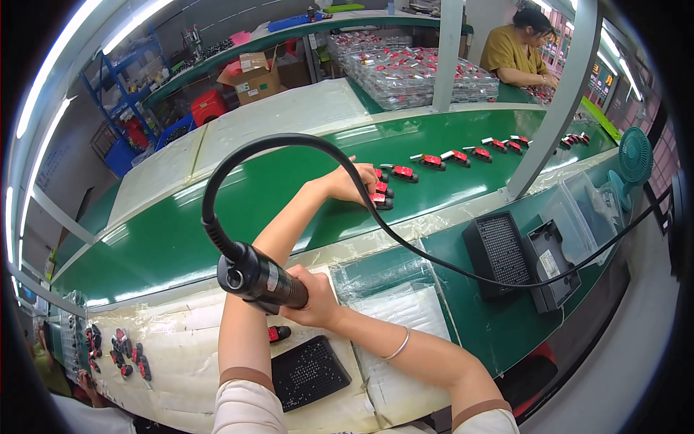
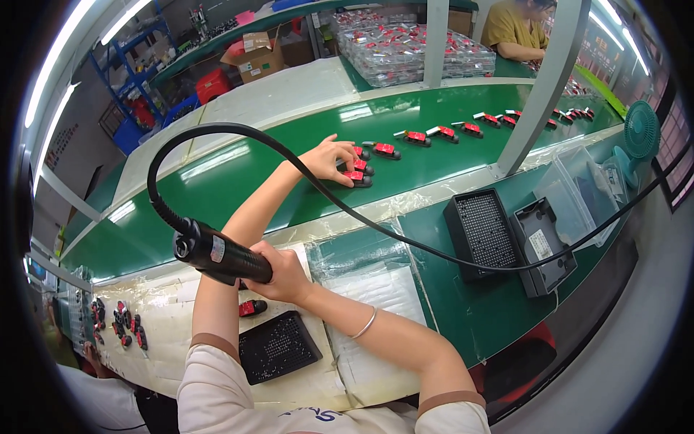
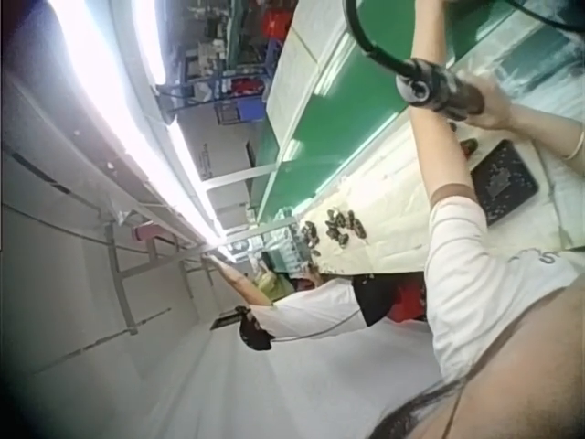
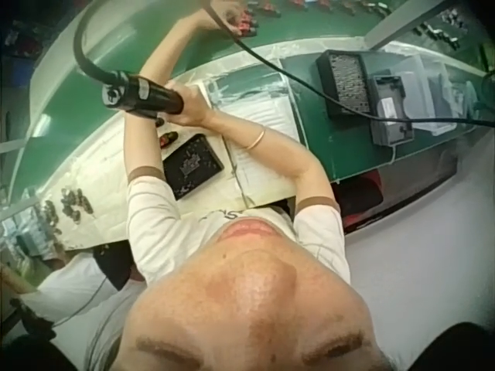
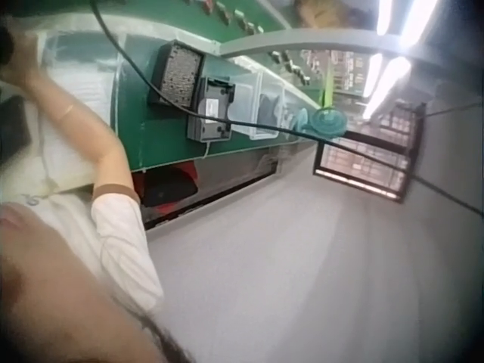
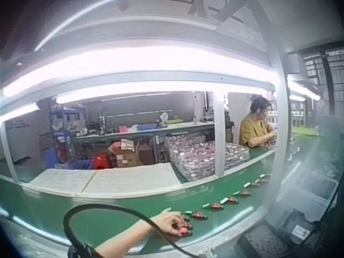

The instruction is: The worker is using an electric screwdriver to assemble small red and black electronic devices on an assembly line.

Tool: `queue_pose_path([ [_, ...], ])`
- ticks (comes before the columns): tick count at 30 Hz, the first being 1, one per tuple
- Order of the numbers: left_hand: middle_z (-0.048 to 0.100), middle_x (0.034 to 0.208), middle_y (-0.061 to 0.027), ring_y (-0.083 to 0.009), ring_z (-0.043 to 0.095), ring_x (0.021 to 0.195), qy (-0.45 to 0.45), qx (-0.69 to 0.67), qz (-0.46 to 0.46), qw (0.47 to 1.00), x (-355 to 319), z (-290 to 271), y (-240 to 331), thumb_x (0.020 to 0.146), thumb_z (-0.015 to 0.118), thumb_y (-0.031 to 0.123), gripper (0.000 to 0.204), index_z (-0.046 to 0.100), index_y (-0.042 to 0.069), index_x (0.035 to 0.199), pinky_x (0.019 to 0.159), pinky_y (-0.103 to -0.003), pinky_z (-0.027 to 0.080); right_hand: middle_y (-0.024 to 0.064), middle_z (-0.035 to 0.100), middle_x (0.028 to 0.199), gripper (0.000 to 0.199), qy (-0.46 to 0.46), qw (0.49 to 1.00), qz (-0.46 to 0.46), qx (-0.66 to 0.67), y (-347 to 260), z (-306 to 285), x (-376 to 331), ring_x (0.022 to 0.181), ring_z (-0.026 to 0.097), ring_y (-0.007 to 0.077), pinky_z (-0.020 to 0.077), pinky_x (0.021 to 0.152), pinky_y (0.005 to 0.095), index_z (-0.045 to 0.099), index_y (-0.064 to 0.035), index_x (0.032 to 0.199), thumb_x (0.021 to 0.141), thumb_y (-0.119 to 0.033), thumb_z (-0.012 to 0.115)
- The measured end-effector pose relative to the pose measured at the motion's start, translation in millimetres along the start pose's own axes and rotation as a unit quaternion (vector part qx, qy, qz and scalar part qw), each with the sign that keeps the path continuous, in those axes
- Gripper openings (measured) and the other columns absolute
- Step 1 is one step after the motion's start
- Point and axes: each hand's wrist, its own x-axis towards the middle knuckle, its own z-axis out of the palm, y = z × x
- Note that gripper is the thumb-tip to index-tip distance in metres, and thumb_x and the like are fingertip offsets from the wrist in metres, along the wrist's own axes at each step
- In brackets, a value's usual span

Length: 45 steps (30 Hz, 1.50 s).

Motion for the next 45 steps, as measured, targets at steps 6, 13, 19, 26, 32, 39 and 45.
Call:
queue_pose_path([
  [6,0.060,0.103,-0.0042,-0.0215,0.051,0.109,0.044,-0.029,0.137,0.989,2.4,6.9,12.5,0.062,0.075,0.040,0.031,0.068,0.012,0.074,0.106,-0.055,0.016,0.0107,0.060,0.070,0.038,0.003,1.000,0.001,0.007,-5.3,2.1,3.5,0.061,0.063,0.0272,0.0484,0.055,0.0323,0.051,-0.0047,0.093,0.065,-0.014,0.074],
  [13,0.060,0.104,-0.0016,-0.0201,0.044,0.118,-0.014,0.003,0.088,0.996,43.0,13.2,39.4,0.063,0.075,0.043,0.031,0.070,0.016,0.076,0.107,-0.059,0.003,0.0103,0.060,0.071,0.037,0.005,1.000,-0.015,0.003,0.0,2.7,2.0,0.061,0.063,0.0267,0.0485,0.055,0.0322,0.052,-0.0054,0.093,0.065,-0.015,0.074],
  [19,0.061,0.101,-0.0015,-0.0223,0.048,0.106,-0.007,-0.012,0.140,0.990,55.5,17.0,29.0,0.062,0.076,0.043,0.034,0.069,0.012,0.073,0.094,-0.042,0.031,0.0111,0.061,0.072,0.035,0.024,0.999,0.023,0.009,0.0,-2.1,6.1,0.061,0.063,0.0267,0.0493,0.056,0.0318,0.053,-0.0048,0.094,0.067,-0.015,0.073],
  [26,0.059,0.102,-0.0015,-0.0221,0.048,0.103,0.049,-0.014,0.150,0.987,44.3,28.1,27.0,0.067,0.072,0.045,0.035,0.065,0.011,0.073,0.090,-0.039,0.033,0.0112,0.061,0.071,0.037,0.020,0.999,0.019,0.016,5.4,0.4,2.6,0.060,0.063,0.0260,0.0493,0.057,0.0311,0.053,-0.0037,0.095,0.067,-0.015,0.074],
  [32,0.056,0.105,-0.0017,-0.0241,0.044,0.108,0.052,-0.005,0.160,0.986,46.1,32.4,26.8,0.070,0.070,0.045,0.034,0.060,0.013,0.074,0.093,-0.049,0.030,0.0112,0.061,0.071,0.036,0.017,0.999,0.016,0.023,-1.8,3.5,1.1,0.060,0.063,0.0266,0.0492,0.057,0.0312,0.053,-0.0037,0.095,0.066,-0.013,0.073],
  [39,0.056,0.108,-0.0016,-0.0267,0.046,0.103,0.145,0.043,0.176,0.973,83.5,45.7,25.4,0.069,0.068,0.048,0.035,0.064,0.016,0.084,0.092,-0.049,0.034,0.0107,0.060,0.070,0.034,0.047,0.998,0.030,-0.008,4.2,-5.2,3.2,0.060,0.062,0.0256,0.0484,0.057,0.0312,0.053,-0.0037,0.094,0.067,-0.014,0.072],
  [45,0.057,0.108,-0.0033,-0.0278,0.047,0.104,0.177,0.018,0.171,0.969,81.6,48.0,19.1,0.070,0.070,0.039,0.032,0.066,0.013,0.088,0.088,-0.041,0.038,0.0089,0.059,0.066,0.029,0.097,0.987,0.125,0.028,3.9,0.2,4.5,0.055,0.060,0.0222,0.0473,0.055,0.0298,0.052,-0.0045,0.093,0.073,-0.016,0.069],
])
